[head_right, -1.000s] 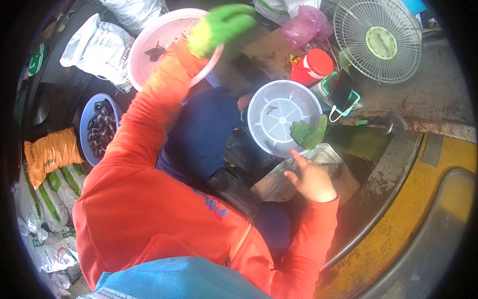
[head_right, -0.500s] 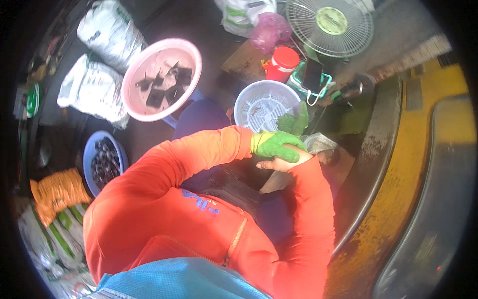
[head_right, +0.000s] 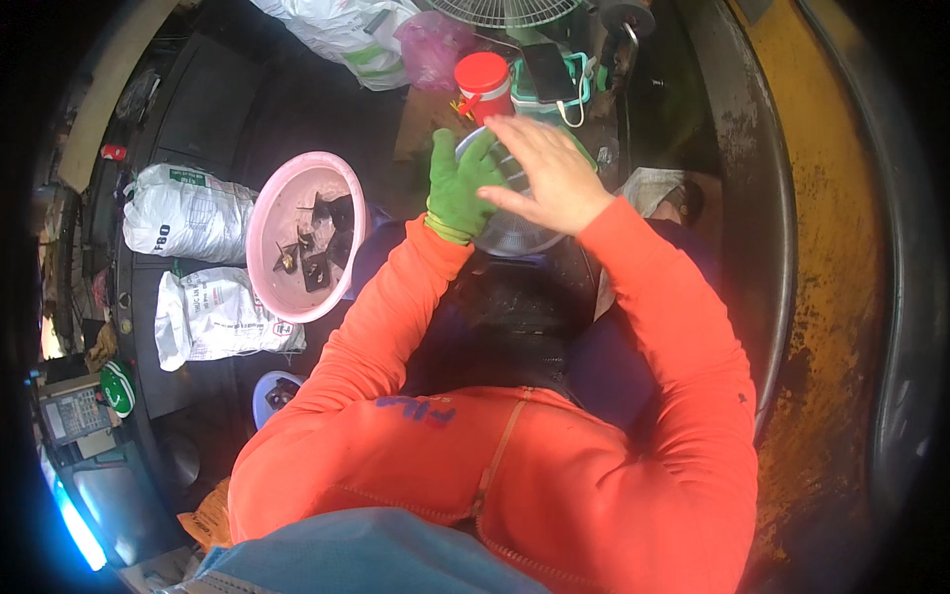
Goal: The person sits and repeatedly rubs small black plastic parts with a green cloth, then places them into a pink basin. The person handles the parts one at a time, wiping each surface before moving to the next.
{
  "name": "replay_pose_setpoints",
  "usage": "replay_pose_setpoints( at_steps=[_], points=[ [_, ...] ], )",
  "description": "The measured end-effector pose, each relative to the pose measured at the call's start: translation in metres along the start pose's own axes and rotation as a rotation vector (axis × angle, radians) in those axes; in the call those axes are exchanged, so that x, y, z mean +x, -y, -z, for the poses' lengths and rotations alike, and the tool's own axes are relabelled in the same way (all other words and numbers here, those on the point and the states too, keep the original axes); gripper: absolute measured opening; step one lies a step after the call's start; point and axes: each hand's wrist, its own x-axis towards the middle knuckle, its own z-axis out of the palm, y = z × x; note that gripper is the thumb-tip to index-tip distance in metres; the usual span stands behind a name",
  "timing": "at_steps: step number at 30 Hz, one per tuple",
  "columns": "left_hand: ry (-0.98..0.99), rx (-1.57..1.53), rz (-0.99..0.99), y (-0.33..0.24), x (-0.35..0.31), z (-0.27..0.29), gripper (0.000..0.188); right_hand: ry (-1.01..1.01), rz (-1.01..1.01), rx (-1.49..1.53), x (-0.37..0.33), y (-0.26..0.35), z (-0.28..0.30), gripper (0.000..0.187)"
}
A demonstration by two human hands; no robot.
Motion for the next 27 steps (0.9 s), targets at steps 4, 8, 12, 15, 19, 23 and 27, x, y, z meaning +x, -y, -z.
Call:
replay_pose_setpoints(
  at_steps=[4, 8, 12, 15, 19, 23, 27],
  points=[
    [0.247, -0.341, -0.045, 0.017, -0.003, 0.0, 0.074, 0.182, 0.063, -0.307, 0.001, 0.011, -0.032, 0.097],
    [0.224, -0.384, -0.161, 0.03, -0.004, 0.001, 0.078, 0.212, 0.13, -0.169, 0.002, 0.002, -0.053, 0.093],
    [0.161, -0.463, -0.458, 0.054, 0.015, -0.017, 0.082, 0.169, 0.157, -0.236, 0.002, 0.001, -0.06, 0.094],
    [0.055, -0.636, -1.101, 0.084, 0.039, -0.04, 0.086, 0.183, 0.121, -0.247, 0.0, 0.004, -0.06, 0.094],
    [0.061, -0.526, -0.871, 0.08, 0.029, -0.037, 0.087, 0.233, -0.013, -0.08, 0.002, -0.004, -0.059, 0.089],
    [0.048, -0.247, -0.175, 0.037, -0.008, -0.008, 0.087, -0.206, -0.465, -0.047, 0.013, -0.014, -0.069, 0.087],
    [-0.121, 0.597, -0.269, 0.042, -0.01, -0.01, 0.077, -0.24, -0.787, 0.519, 0.019, -0.013, -0.075, 0.106]
  ],
)
